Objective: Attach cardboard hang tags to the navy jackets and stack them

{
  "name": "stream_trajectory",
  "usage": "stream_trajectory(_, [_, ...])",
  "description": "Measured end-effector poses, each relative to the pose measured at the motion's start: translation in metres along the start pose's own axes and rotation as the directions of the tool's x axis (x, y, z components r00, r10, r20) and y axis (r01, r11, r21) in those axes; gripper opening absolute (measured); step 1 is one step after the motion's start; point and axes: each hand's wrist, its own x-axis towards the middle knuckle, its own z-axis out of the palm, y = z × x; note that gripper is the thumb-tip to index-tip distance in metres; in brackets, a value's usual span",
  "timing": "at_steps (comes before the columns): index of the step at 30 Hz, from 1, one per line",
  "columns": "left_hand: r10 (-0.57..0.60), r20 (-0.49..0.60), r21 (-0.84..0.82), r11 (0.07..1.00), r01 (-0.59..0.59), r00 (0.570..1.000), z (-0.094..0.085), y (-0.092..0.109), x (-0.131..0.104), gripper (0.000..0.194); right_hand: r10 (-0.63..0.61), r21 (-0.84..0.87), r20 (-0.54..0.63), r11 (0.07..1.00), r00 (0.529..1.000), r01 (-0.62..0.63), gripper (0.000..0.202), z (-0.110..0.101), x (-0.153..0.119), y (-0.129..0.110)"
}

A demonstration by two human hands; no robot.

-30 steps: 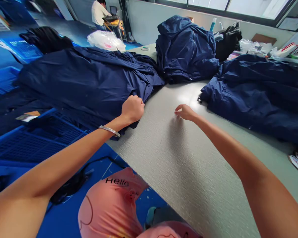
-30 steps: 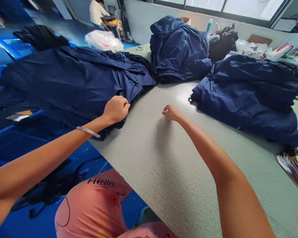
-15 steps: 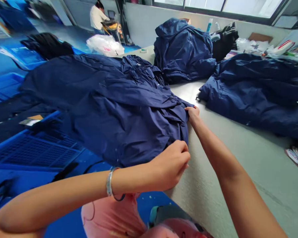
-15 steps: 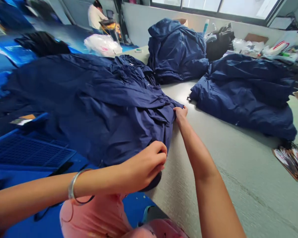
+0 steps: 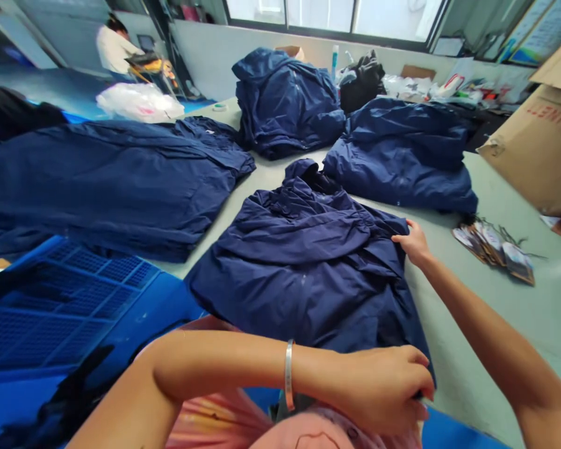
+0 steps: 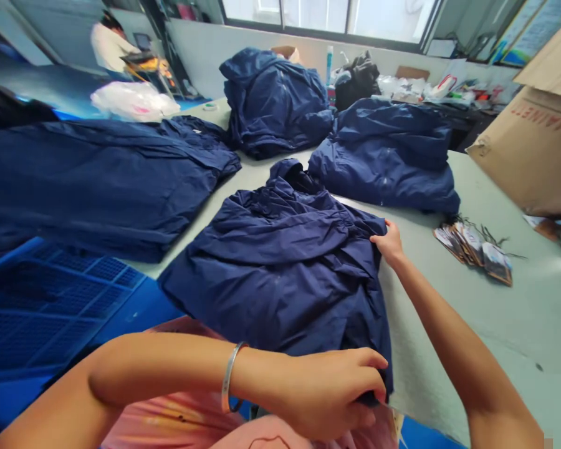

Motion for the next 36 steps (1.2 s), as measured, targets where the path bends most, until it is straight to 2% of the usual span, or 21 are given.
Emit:
stream_trajectory(2, [0.063, 0.024, 0.032, 0.997, -0.064, 0.998, 0.002, 0.007, 0.005, 0.027, -0.039, -0.082, -0.02, 0.996, 0.999, 0.037, 0.076, -0.047, -0.009, 0.021])
stream_trajectory(3, [0.075, 0.001, 0.047, 0.996, -0.075, 0.997, 0.001, 0.008, 0.007, 0.028, -0.074, -0.135, -0.028, 0.988, 0.997, 0.07, 0.074, -0.069, -0.014, 0.031])
stream_trajectory(5, [0.064, -0.095, 0.038, 0.997, -0.06, 0.993, -0.007, 0.003, 0.011, 0.024, -0.137, -0.241, -0.031, 0.962, 0.99, 0.126, 0.071, -0.113, -0.025, 0.05])
stream_trajectory(7, [0.05, -0.194, 0.029, 0.999, -0.046, 0.98, -0.019, -0.008, 0.016, 0.02, -0.143, -0.358, -0.027, 0.925, 0.989, 0.123, 0.07, -0.153, -0.037, 0.066])
stream_trajectory(10, [0.04, -0.317, 0.076, 0.997, -0.017, 0.948, -0.039, -0.033, 0.032, 0.019, -0.114, -0.58, -0.057, 0.812, 0.992, 0.06, 0.071, -0.194, -0.053, 0.081])
stream_trajectory(12, [0.01, -0.404, 0.085, 0.996, 0.027, 0.915, -0.053, -0.05, 0.048, 0.018, -0.192, -0.702, -0.065, 0.706, 0.979, 0.092, 0.068, -0.204, -0.062, 0.082])
stream_trajectory(13, [-0.002, -0.44, 0.08, 0.996, 0.042, 0.898, -0.059, -0.058, 0.058, 0.019, -0.252, -0.736, -0.056, 0.664, 0.966, 0.13, 0.064, -0.203, -0.064, 0.079])
stream_trajectory(15, [-0.017, -0.515, 0.079, 0.995, 0.067, 0.857, -0.07, -0.072, 0.08, 0.019, -0.343, -0.721, -0.022, 0.656, 0.939, 0.223, 0.052, -0.19, -0.066, 0.068])
stream_trajectory(20, [0.029, -0.672, 0.152, 0.983, 0.099, 0.74, -0.089, -0.107, 0.138, 0.017, -0.468, -0.521, 0.135, 0.716, 0.873, 0.464, 0.03, -0.117, -0.054, 0.026])
stream_trajectory(24, [0.015, -0.769, 0.13, 0.982, 0.134, 0.639, -0.094, -0.138, 0.169, 0.018, -0.441, -0.399, 0.281, 0.754, 0.853, 0.521, 0.035, -0.066, -0.04, 0.001])
stream_trajectory(26, [0.015, -0.795, 0.132, 0.98, 0.148, 0.606, -0.091, -0.15, 0.175, 0.017, -0.359, -0.423, 0.284, 0.785, 0.889, 0.452, 0.04, -0.052, -0.036, -0.002])
stream_trajectory(29, [0.049, -0.809, 0.185, 0.967, 0.174, 0.586, -0.083, -0.16, 0.174, 0.017, -0.299, -0.41, 0.206, 0.838, 0.932, 0.359, 0.041, -0.046, -0.037, 0.005])
stream_trajectory(33, [0.115, -0.8, 0.283, 0.938, 0.2, 0.589, -0.074, -0.161, 0.172, 0.021, -0.378, -0.317, 0.113, 0.863, 0.919, 0.394, 0.033, -0.046, -0.045, 0.018])
stream_trajectory(36, [0.13, -0.773, 0.326, 0.921, 0.212, 0.621, -0.073, -0.16, 0.172, 0.022, -0.389, -0.352, 0.1, 0.847, 0.916, 0.398, 0.032, -0.045, -0.048, 0.021])
